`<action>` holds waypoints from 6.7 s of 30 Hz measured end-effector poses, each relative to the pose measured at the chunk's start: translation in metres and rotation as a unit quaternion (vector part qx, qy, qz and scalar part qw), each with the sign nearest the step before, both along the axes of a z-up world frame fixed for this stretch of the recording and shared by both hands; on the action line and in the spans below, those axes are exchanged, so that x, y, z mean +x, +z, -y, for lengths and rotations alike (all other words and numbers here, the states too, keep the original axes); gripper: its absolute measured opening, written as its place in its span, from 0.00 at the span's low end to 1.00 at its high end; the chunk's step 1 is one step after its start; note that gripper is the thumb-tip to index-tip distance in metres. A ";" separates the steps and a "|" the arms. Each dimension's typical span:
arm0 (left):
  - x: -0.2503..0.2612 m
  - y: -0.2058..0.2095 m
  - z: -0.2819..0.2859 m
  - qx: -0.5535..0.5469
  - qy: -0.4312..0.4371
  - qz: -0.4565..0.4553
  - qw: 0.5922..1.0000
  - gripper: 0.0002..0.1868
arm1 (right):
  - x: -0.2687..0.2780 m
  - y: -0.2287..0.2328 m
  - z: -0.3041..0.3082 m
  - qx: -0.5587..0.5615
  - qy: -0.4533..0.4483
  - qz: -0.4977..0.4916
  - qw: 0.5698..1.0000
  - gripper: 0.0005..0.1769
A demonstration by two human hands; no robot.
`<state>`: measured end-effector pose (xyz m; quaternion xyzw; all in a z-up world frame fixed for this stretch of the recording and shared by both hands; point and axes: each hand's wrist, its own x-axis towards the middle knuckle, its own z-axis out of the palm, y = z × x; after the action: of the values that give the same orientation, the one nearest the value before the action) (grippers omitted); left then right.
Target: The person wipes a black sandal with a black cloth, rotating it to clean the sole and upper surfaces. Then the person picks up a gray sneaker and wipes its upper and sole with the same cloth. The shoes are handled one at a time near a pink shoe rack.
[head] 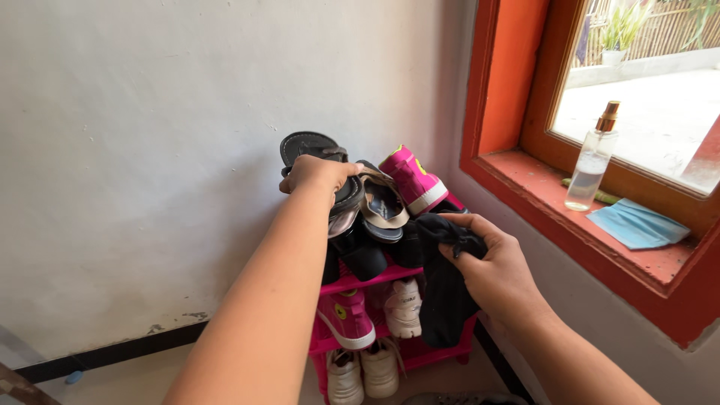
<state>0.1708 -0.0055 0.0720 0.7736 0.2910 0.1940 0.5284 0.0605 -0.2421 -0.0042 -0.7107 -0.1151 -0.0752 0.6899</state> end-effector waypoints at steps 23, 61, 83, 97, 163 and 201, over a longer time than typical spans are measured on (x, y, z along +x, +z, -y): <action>-0.052 -0.085 0.028 0.154 0.102 0.456 0.870 0.22 | 0.013 -0.011 0.031 0.143 0.027 -0.040 0.989 0.20; -0.066 -0.431 0.189 0.475 -0.545 -0.258 0.641 0.43 | 0.011 -0.043 0.113 -0.248 0.017 -0.120 0.961 0.20; -0.062 -0.339 0.168 0.327 -0.503 -0.143 0.787 0.32 | 0.015 -0.051 0.135 -0.185 0.004 -0.046 0.982 0.20; -0.185 -0.150 0.088 0.249 -0.432 0.081 0.863 0.22 | -0.030 0.001 0.121 -0.089 -0.046 0.241 0.965 0.15; -0.172 -0.110 0.010 0.068 -0.345 0.191 0.916 0.14 | -0.047 -0.030 -0.023 -0.257 -0.215 0.380 0.862 0.27; -0.165 -0.114 0.006 -0.016 -0.301 0.259 0.917 0.09 | -0.086 -0.047 -0.056 -0.235 -0.103 0.307 0.917 0.34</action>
<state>0.0054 -0.0114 -0.0416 0.7388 -0.1000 0.2145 0.6310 -0.0255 -0.1861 -0.0514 -0.8023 -0.2619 -0.3306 0.4225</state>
